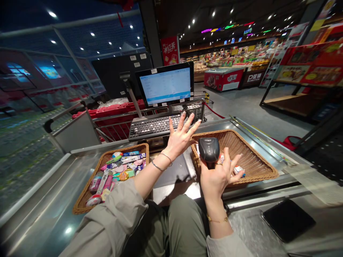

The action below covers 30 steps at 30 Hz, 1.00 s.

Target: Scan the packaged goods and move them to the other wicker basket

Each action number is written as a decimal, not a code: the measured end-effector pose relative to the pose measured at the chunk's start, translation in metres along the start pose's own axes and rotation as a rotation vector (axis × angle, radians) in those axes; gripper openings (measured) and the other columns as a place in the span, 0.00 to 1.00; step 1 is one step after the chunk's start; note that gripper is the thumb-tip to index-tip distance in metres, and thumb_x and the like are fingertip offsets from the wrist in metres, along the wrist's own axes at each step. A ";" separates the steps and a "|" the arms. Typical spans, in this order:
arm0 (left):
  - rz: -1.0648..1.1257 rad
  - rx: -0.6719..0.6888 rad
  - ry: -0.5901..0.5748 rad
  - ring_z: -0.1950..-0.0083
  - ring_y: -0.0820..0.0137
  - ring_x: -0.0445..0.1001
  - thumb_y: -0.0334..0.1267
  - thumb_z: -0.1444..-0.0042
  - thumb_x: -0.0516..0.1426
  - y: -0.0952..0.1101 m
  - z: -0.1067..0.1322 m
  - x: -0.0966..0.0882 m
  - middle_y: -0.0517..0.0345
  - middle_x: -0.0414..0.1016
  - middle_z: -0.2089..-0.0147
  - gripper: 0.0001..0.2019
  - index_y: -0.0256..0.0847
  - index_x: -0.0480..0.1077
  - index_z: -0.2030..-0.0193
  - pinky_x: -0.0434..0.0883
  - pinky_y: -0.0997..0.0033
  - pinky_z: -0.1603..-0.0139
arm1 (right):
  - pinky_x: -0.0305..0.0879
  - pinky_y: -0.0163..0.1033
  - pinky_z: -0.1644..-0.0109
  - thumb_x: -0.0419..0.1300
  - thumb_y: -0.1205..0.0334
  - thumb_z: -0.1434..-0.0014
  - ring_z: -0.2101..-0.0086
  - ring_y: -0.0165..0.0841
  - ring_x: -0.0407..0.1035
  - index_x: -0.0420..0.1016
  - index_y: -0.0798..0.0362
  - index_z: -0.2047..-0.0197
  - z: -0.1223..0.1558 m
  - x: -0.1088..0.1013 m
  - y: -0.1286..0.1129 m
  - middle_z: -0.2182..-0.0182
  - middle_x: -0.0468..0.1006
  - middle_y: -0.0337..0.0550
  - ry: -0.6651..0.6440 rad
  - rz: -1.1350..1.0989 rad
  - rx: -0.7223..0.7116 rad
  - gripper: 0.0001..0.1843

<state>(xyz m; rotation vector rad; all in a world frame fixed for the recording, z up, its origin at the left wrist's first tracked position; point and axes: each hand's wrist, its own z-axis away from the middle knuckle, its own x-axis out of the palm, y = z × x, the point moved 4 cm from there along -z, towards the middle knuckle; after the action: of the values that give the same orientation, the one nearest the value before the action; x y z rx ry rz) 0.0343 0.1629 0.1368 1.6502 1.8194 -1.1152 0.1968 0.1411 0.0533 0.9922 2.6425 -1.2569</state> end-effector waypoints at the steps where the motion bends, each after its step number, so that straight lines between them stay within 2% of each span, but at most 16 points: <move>1: 0.002 -0.002 0.002 0.23 0.58 0.16 0.51 0.39 0.61 -0.001 0.002 -0.001 0.54 0.37 0.20 0.42 0.48 0.47 0.23 0.20 0.28 0.29 | 0.32 0.79 0.34 0.64 0.48 0.41 0.30 0.65 0.47 0.79 0.57 0.60 0.000 0.000 0.001 0.35 0.68 0.65 -0.001 0.000 -0.002 0.19; 7: 0.026 -0.090 -0.029 0.22 0.54 0.20 0.52 0.37 0.58 -0.021 0.028 -0.007 0.48 0.39 0.20 0.40 0.46 0.48 0.23 0.18 0.28 0.31 | 0.31 0.80 0.34 0.64 0.49 0.41 0.29 0.63 0.44 0.80 0.56 0.52 0.002 0.007 0.002 0.34 0.67 0.64 -0.036 -0.006 -0.037 0.21; 14: 0.025 -0.206 -0.043 0.21 0.50 0.27 0.58 0.38 0.58 -0.048 0.069 -0.019 0.46 0.40 0.20 0.40 0.48 0.51 0.24 0.20 0.28 0.30 | 0.29 0.80 0.34 0.64 0.47 0.41 0.29 0.65 0.42 0.80 0.57 0.56 0.006 0.021 -0.016 0.33 0.65 0.66 -0.094 -0.030 -0.089 0.21; 19: -0.001 -0.310 -0.064 0.20 0.48 0.31 0.58 0.39 0.58 -0.071 0.108 -0.030 0.44 0.42 0.21 0.40 0.47 0.53 0.24 0.24 0.28 0.29 | 0.29 0.80 0.34 0.61 0.49 0.40 0.29 0.64 0.42 0.80 0.55 0.58 0.009 0.037 -0.036 0.33 0.64 0.64 -0.153 -0.060 -0.173 0.18; 24: -0.046 -0.407 -0.086 0.20 0.47 0.33 0.56 0.40 0.61 -0.096 0.155 -0.038 0.42 0.43 0.21 0.41 0.46 0.53 0.24 0.26 0.27 0.29 | 0.31 0.82 0.35 0.60 0.53 0.40 0.28 0.64 0.38 0.79 0.54 0.55 0.015 0.056 -0.063 0.30 0.61 0.61 -0.283 -0.067 -0.241 0.16; 30: -0.097 -0.511 -0.145 0.20 0.44 0.35 0.55 0.40 0.61 -0.123 0.203 -0.044 0.42 0.42 0.21 0.40 0.45 0.55 0.25 0.30 0.23 0.29 | 0.32 0.81 0.35 0.59 0.55 0.39 0.27 0.60 0.37 0.79 0.53 0.55 0.026 0.078 -0.096 0.30 0.60 0.59 -0.396 -0.054 -0.333 0.14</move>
<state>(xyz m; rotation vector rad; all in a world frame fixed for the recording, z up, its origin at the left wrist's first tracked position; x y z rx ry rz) -0.1151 -0.0204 0.0861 1.1664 1.9026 -0.7009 0.0751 0.1193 0.0777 0.5590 2.4611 -0.8661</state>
